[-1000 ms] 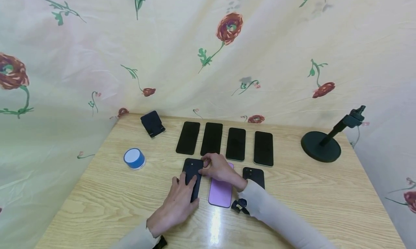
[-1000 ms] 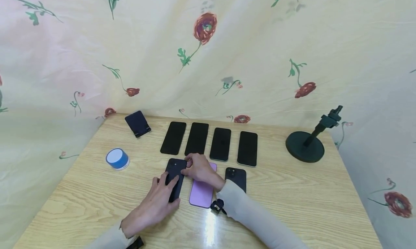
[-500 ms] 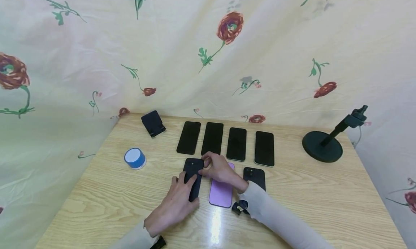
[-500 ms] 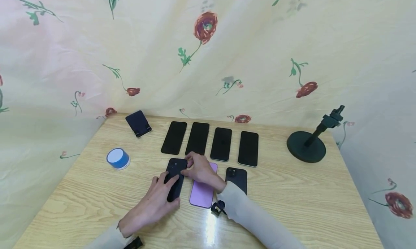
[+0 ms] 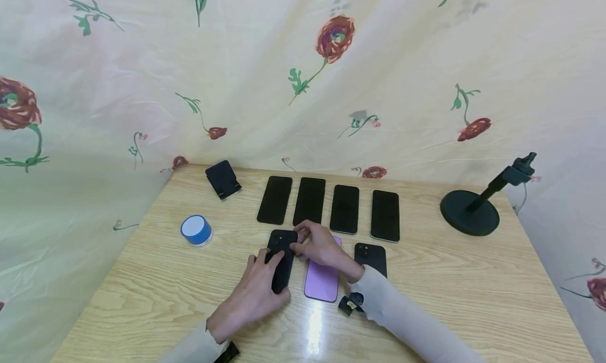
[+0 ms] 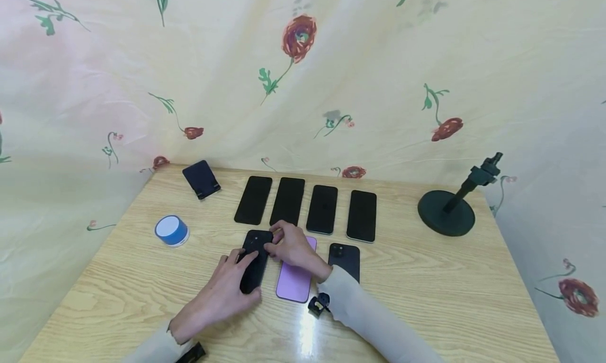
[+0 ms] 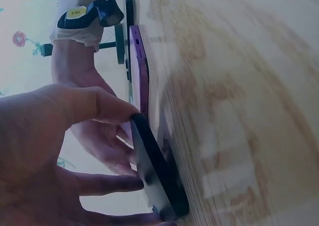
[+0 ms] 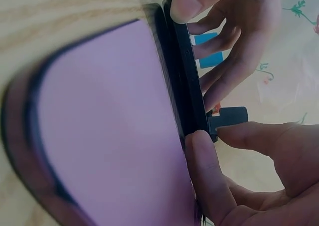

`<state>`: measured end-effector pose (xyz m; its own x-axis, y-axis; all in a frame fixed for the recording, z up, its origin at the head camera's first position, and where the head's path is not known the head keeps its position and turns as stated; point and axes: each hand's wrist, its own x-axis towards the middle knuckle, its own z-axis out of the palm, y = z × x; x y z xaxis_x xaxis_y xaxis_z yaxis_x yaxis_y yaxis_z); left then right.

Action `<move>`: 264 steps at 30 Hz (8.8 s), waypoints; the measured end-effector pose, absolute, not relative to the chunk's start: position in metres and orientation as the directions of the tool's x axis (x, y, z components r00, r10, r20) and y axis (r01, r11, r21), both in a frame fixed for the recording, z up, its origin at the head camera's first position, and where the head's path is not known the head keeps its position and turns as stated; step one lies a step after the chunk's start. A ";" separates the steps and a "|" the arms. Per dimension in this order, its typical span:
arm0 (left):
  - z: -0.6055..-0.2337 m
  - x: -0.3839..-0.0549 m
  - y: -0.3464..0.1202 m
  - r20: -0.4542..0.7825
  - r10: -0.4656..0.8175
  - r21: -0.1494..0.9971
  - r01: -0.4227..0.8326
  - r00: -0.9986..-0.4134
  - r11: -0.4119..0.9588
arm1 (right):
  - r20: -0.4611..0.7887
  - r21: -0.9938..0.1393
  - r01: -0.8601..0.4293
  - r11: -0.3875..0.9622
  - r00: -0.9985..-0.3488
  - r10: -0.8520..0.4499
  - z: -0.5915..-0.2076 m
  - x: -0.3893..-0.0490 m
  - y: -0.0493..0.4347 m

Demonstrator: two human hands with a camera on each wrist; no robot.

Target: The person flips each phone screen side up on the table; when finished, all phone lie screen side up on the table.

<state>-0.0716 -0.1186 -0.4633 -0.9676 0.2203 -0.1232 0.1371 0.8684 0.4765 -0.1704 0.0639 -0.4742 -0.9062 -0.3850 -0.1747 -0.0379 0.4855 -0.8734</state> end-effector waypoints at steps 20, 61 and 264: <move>-0.459 -0.077 -0.129 -0.124 0.236 0.558 0.129 -0.964 0.820 | -0.199 -0.955 0.096 0.279 -0.908 -0.368 -0.477 -0.169 0.064; -0.465 -0.093 -0.140 -0.030 0.147 0.878 0.045 -0.989 0.477 | -0.228 -0.928 0.055 0.369 -0.868 -0.442 -0.476 -0.146 0.065; -0.467 -0.063 -0.025 -0.069 0.418 0.263 0.387 -0.906 0.884 | -0.237 -0.743 0.034 0.668 -0.947 -0.215 -0.471 -0.153 0.147</move>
<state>-0.0635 -0.0254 -0.4674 -0.9060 0.4177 -0.0690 0.3874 0.8837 0.2629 -0.1527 0.1467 -0.4712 -0.9473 -0.2151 -0.2372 0.0342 0.6683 -0.7431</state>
